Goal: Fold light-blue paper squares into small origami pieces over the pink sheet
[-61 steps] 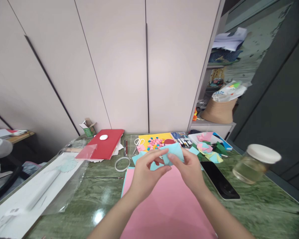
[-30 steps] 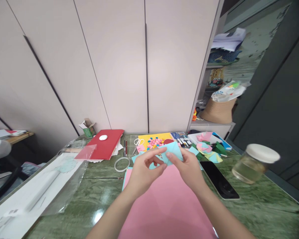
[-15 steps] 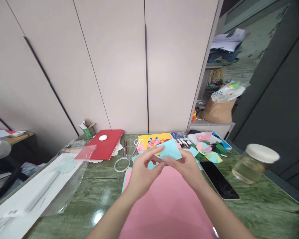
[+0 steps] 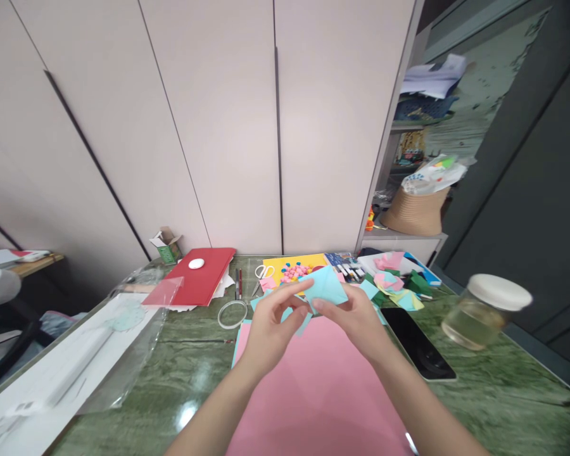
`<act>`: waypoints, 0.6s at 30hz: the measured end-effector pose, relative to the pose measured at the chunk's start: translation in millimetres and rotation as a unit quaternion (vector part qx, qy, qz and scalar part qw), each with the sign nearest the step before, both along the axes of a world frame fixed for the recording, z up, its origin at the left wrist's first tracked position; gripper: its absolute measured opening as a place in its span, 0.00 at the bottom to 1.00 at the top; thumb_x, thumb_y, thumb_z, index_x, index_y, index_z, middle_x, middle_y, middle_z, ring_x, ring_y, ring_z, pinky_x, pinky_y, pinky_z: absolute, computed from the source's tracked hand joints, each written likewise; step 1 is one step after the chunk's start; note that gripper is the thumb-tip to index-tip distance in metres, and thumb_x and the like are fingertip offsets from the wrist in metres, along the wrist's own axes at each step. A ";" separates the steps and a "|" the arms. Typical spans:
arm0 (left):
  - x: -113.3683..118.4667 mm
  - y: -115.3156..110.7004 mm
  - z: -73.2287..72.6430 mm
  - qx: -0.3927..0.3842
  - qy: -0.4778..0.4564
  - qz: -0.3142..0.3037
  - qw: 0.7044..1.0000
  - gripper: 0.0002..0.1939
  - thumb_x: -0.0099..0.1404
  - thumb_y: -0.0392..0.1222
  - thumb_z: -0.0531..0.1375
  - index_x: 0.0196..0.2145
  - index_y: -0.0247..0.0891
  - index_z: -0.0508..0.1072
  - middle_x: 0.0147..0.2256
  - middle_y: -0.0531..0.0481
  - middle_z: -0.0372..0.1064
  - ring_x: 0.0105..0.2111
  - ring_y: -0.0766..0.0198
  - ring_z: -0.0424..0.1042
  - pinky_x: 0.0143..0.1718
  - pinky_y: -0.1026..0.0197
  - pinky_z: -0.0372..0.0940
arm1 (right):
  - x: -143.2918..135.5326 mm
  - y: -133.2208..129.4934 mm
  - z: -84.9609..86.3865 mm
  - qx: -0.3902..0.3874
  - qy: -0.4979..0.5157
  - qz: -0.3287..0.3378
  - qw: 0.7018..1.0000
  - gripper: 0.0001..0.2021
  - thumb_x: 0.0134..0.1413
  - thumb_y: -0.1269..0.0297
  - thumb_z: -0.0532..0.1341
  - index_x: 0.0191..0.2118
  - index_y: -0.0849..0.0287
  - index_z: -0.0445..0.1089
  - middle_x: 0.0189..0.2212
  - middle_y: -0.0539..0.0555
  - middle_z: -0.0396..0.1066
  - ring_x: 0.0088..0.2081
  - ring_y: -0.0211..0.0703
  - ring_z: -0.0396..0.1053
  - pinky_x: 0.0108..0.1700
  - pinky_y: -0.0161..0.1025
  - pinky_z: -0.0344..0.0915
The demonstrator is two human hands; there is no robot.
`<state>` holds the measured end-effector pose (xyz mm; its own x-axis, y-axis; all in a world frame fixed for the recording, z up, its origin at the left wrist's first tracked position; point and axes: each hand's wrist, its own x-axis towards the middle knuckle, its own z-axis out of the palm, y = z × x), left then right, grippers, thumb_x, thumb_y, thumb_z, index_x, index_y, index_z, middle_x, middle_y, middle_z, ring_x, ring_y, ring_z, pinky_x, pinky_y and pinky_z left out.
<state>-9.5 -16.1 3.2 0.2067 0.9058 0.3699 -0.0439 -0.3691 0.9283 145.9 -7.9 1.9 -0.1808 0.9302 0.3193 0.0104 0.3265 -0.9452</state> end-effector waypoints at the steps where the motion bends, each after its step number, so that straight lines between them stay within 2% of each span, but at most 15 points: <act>1: -0.3 0.2 -0.4 -0.001 0.001 0.007 1.000 0.16 0.58 0.35 0.57 0.44 0.42 0.72 0.28 0.51 0.70 0.31 0.67 0.66 0.37 0.63 0.62 | 0.1 -0.1 0.4 0.002 -0.003 0.002 1.000 0.09 0.49 0.61 0.61 0.32 0.62 0.70 0.28 0.52 0.71 0.32 0.43 0.68 0.36 0.39 0.65; 5: 1.6 2.3 -2.8 -0.023 -0.004 0.067 0.997 0.12 0.56 0.38 0.60 0.40 0.40 0.75 0.33 0.48 0.71 0.32 0.65 0.66 0.35 0.63 0.63 | -0.8 -0.4 2.2 0.007 -0.010 0.017 1.000 0.10 0.49 0.60 0.61 0.35 0.61 0.71 0.32 0.54 0.73 0.35 0.45 0.69 0.38 0.40 0.65; 12: 6.0 4.6 -2.3 -0.057 -0.052 0.095 0.992 0.13 0.52 0.38 0.62 0.38 0.38 0.76 0.26 0.51 0.70 0.26 0.66 0.67 0.28 0.63 0.64 | -1.7 -0.1 1.8 0.000 0.005 0.071 0.997 0.12 0.52 0.59 0.58 0.37 0.60 0.72 0.32 0.55 0.73 0.36 0.46 0.69 0.41 0.42 0.65; 15: 6.4 4.2 -0.9 -0.056 -0.061 0.100 0.992 0.13 0.52 0.37 0.62 0.38 0.37 0.76 0.25 0.51 0.71 0.26 0.66 0.68 0.29 0.64 0.65 | -2.2 0.2 0.9 0.012 -0.004 0.062 0.998 0.10 0.51 0.60 0.58 0.34 0.60 0.73 0.30 0.53 0.73 0.34 0.44 0.69 0.39 0.41 0.65; 18: 6.7 4.4 -1.1 -0.056 -0.067 0.107 0.990 0.14 0.51 0.37 0.63 0.38 0.37 0.76 0.25 0.51 0.72 0.27 0.66 0.69 0.29 0.64 0.65 | -3.3 0.6 -0.3 0.027 -0.034 0.025 0.999 0.10 0.50 0.60 0.59 0.30 0.61 0.73 0.27 0.53 0.73 0.33 0.45 0.68 0.37 0.40 0.64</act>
<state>-2.7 -11.6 2.0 -0.0388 0.9605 0.2757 -0.1004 -0.2782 0.9553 142.6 -7.3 1.6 -0.2503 0.9008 0.3549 0.0565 0.3795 -0.9234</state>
